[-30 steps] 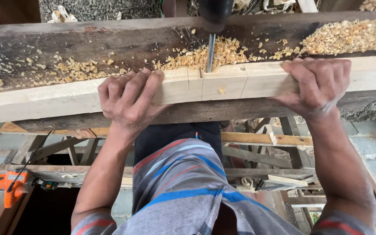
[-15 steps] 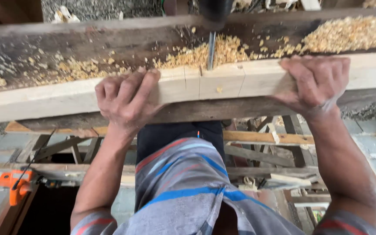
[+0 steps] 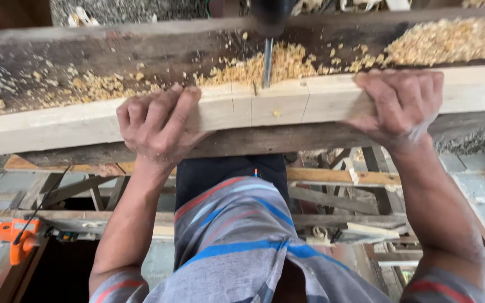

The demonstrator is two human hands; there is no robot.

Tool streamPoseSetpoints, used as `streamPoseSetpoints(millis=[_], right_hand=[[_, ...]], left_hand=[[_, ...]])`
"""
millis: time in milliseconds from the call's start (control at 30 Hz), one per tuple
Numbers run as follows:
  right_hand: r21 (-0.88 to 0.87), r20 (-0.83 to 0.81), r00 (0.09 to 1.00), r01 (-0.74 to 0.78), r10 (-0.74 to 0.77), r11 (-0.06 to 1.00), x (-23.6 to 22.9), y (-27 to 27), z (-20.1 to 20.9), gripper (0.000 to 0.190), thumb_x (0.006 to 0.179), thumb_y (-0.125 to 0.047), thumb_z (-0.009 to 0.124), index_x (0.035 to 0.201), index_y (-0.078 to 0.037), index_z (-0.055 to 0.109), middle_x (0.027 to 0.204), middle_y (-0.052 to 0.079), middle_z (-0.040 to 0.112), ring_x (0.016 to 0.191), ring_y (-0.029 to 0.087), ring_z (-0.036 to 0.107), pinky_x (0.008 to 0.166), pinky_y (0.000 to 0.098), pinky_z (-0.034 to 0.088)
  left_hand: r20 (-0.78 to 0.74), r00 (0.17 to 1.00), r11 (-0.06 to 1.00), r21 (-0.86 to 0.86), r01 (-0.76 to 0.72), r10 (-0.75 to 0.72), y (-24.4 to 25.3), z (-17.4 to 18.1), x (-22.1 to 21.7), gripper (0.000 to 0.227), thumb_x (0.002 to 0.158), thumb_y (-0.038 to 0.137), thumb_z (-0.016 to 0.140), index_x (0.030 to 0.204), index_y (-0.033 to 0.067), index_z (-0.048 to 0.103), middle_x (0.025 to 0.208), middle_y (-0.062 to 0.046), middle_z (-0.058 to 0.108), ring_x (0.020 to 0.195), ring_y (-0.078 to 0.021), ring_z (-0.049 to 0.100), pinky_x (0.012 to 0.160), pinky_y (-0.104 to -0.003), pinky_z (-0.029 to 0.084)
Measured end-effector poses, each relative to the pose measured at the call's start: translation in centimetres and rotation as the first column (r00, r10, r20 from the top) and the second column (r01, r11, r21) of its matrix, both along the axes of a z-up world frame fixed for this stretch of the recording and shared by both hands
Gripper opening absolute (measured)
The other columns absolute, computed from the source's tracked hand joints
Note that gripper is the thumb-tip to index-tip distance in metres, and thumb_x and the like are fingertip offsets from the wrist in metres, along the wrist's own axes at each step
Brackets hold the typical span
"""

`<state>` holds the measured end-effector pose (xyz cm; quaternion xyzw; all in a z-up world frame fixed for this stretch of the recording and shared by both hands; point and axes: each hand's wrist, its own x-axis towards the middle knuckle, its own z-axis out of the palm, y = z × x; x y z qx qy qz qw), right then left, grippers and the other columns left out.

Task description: The person uses a drill press to drill a series of holes along a marked line on a long wooden plank. They hold the plank steady with both hands while operating the machine, creating wood shavings as the drill bit penetrates the wood.

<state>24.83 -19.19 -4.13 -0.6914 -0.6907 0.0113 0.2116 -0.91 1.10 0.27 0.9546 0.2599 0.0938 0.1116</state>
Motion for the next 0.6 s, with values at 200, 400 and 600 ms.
streamPoseSetpoints(millis=[200,400,600], right_hand=[[-0.027,0.036,0.999,-0.021,0.022,0.999,0.5,-1.9,-0.4,0.058,0.079,-0.061,0.039,0.081,-0.010,0.067,0.065,0.005,0.051,0.057,0.016,0.044,0.058,0.0313,0.034],[-0.060,0.054,0.998,-0.007,0.010,0.998,1.1,-1.4,0.0,0.053,0.082,-0.056,0.040,0.082,-0.011,0.068,0.067,0.004,0.049,0.059,0.016,0.041,0.057,0.0305,0.031],[-0.007,0.019,1.000,-0.017,0.017,1.000,1.6,-2.3,-0.9,0.022,0.082,-0.022,0.049,0.075,-0.010,0.066,0.059,0.002,0.042,0.053,0.014,0.035,0.058,0.0312,0.030]], left_hand=[[-0.007,0.999,0.999,-0.003,-0.033,0.033,-1.1,0.0,0.1,0.041,0.082,0.052,0.040,0.082,0.0182,0.064,0.076,0.002,0.059,0.065,-0.0169,0.048,0.061,-0.029,0.035],[0.021,0.999,0.997,0.058,-0.045,0.044,-0.4,0.3,1.9,0.012,0.073,0.006,0.058,0.072,0.0178,0.060,0.070,0.004,0.056,0.059,-0.0135,0.048,0.060,-0.026,0.033],[-0.014,0.999,0.999,0.001,-0.041,0.041,-1.0,0.2,1.4,0.032,0.082,0.046,0.047,0.080,0.0187,0.063,0.077,0.003,0.060,0.066,-0.0154,0.050,0.062,-0.027,0.035]])
